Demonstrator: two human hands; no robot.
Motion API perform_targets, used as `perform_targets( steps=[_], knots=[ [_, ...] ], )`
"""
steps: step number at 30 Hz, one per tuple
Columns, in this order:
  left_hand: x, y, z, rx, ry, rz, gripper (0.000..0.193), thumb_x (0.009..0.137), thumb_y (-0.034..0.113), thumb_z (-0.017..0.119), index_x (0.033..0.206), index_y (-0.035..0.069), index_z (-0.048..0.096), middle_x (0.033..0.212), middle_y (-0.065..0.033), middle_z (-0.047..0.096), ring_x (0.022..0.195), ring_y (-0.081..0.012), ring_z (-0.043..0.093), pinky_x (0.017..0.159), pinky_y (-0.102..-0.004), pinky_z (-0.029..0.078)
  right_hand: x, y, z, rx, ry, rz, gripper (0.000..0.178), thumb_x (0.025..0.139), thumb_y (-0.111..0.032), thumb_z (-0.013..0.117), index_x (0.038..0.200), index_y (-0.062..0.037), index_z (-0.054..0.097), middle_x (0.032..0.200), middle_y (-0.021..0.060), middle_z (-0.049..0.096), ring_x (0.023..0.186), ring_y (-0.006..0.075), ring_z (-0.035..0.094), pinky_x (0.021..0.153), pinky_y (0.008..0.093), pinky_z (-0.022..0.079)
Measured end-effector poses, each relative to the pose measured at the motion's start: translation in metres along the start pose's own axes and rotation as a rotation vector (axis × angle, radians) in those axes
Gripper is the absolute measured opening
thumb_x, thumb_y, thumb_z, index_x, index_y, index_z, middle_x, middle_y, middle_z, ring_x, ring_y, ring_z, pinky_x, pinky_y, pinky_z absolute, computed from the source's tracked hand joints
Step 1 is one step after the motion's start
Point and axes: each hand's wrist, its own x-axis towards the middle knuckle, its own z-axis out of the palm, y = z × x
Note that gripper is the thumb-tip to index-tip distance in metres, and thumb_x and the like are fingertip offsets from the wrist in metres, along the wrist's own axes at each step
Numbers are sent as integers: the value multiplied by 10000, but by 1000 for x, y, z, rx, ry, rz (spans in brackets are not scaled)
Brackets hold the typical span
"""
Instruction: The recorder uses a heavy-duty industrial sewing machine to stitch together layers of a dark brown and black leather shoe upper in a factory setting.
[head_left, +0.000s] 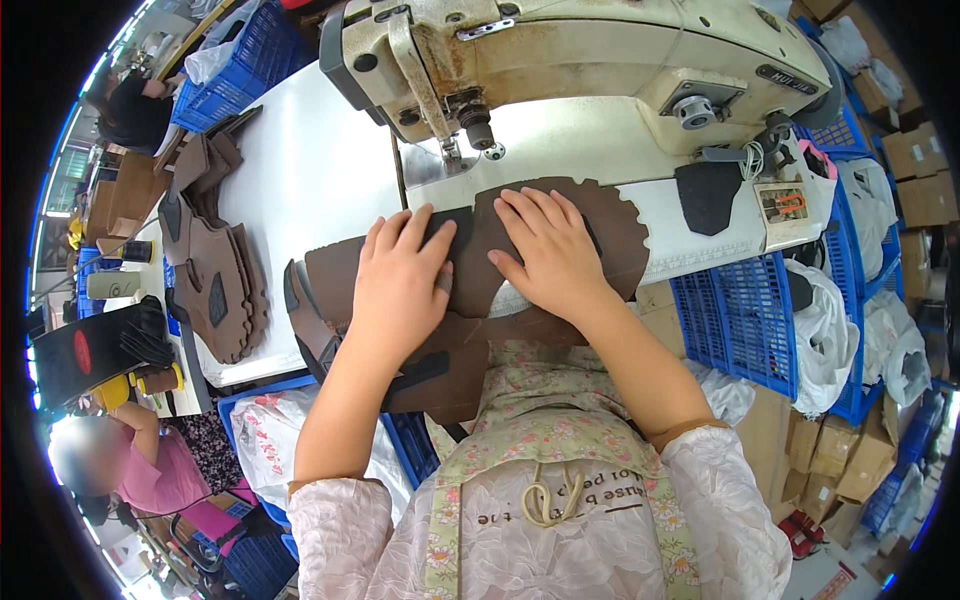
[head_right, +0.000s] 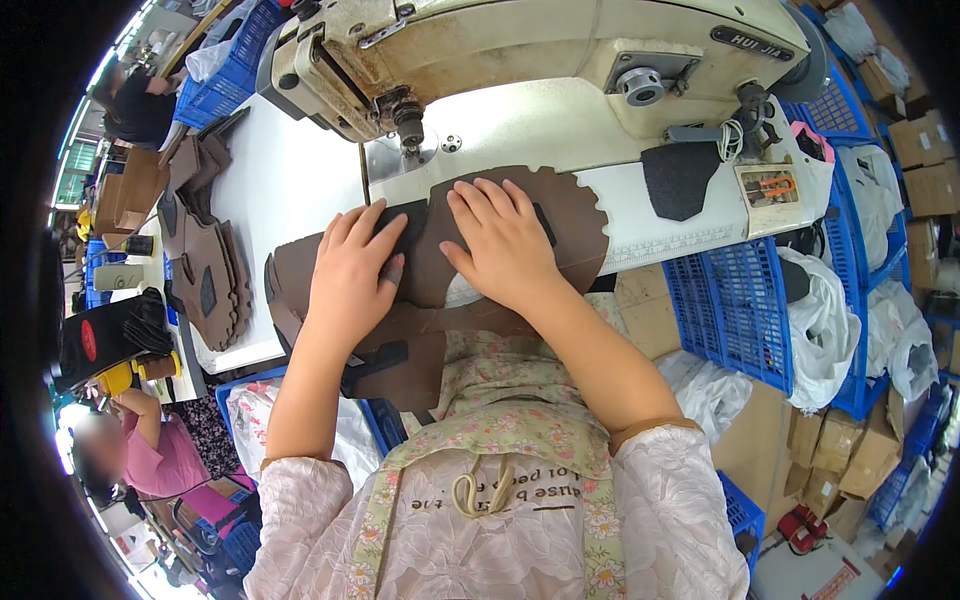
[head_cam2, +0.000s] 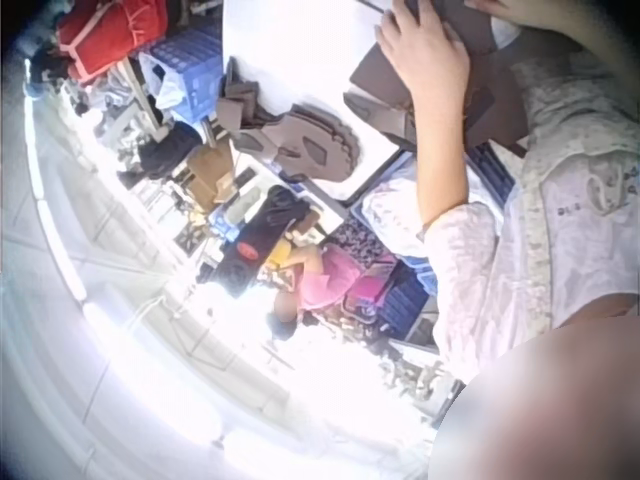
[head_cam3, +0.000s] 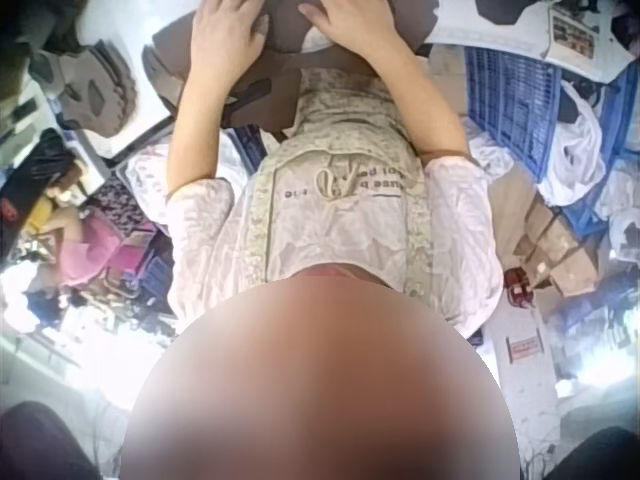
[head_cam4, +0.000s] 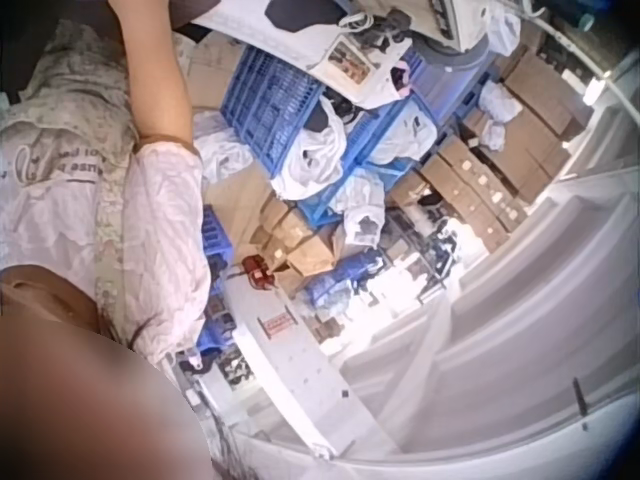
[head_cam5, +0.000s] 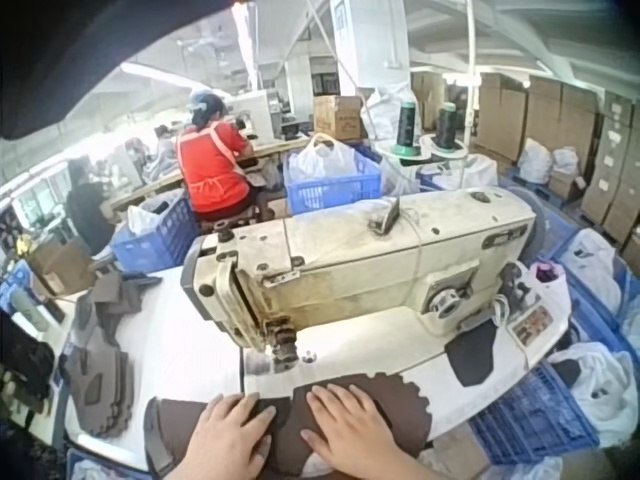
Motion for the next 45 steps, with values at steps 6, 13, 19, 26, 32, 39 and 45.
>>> perform_targets(
  steps=[6, 13, 19, 26, 32, 39, 45],
  knots=[
    [3, -30, 27, -88, 3, 46, 420, 834, 91, 659, 1253, 77, 642, 1378, -131, 548, 1268, -341, 494, 1117, -491, 358, -1, 0, 0, 9, 5, 4, 561, 859, -352, 662, 1276, 13, 571, 1326, 129, 559, 1271, 296, 473, 1105, 487, 330],
    [5, -36, 31, -163, -39, 27, 394, 857, 66, 637, 1252, 71, 650, 1366, -112, 563, 1300, -321, 486, 1129, -486, 345, 1, -1, 0, -1, -4, 10, 554, 858, -351, 665, 1271, 8, 576, 1331, 124, 556, 1272, 291, 473, 1107, 485, 330],
    [6, -41, 32, -170, -33, 67, 384, 862, 81, 646, 1244, 49, 650, 1365, -115, 571, 1297, -318, 485, 1104, -469, 366, 2, -1, 0, -12, -8, 8, 553, 860, -359, 660, 1276, -3, 580, 1346, 109, 556, 1276, 284, 472, 1106, 484, 331],
    [5, -42, 37, -228, -4, 56, 401, 857, 55, 646, 1258, 37, 640, 1371, -117, 569, 1292, -320, 484, 1091, -441, 385, 2, 0, 0, -17, -29, 0, 541, 863, -362, 657, 1269, -11, 589, 1343, 102, 564, 1274, 290, 476, 1105, 487, 333],
    [5, -41, 39, -229, 1, 52, 401, 859, 58, 642, 1259, 35, 641, 1374, -116, 568, 1291, -319, 485, 1085, -431, 392, 2, -1, 0, -25, -31, 8, 534, 871, -359, 652, 1269, -9, 590, 1352, 102, 562, 1277, 295, 475, 1107, 489, 331],
    [4, -42, 40, -205, 1, 58, 398, 858, 55, 639, 1256, 38, 646, 1379, -111, 565, 1286, -319, 486, 1084, -438, 389, 3, -2, 0, -42, -40, 7, 539, 874, -358, 647, 1278, -7, 585, 1366, 107, 556, 1284, 298, 472, 1110, 491, 330],
    [5, -48, 41, -200, 18, 58, 396, 857, 53, 639, 1253, 50, 649, 1394, -113, 551, 1313, -323, 467, 1100, -439, 377, 8, -2, 3, -37, -48, -2, 550, 875, -357, 647, 1292, -4, 574, 1376, 113, 548, 1287, 304, 469, 1111, 493, 329]
  ],
)
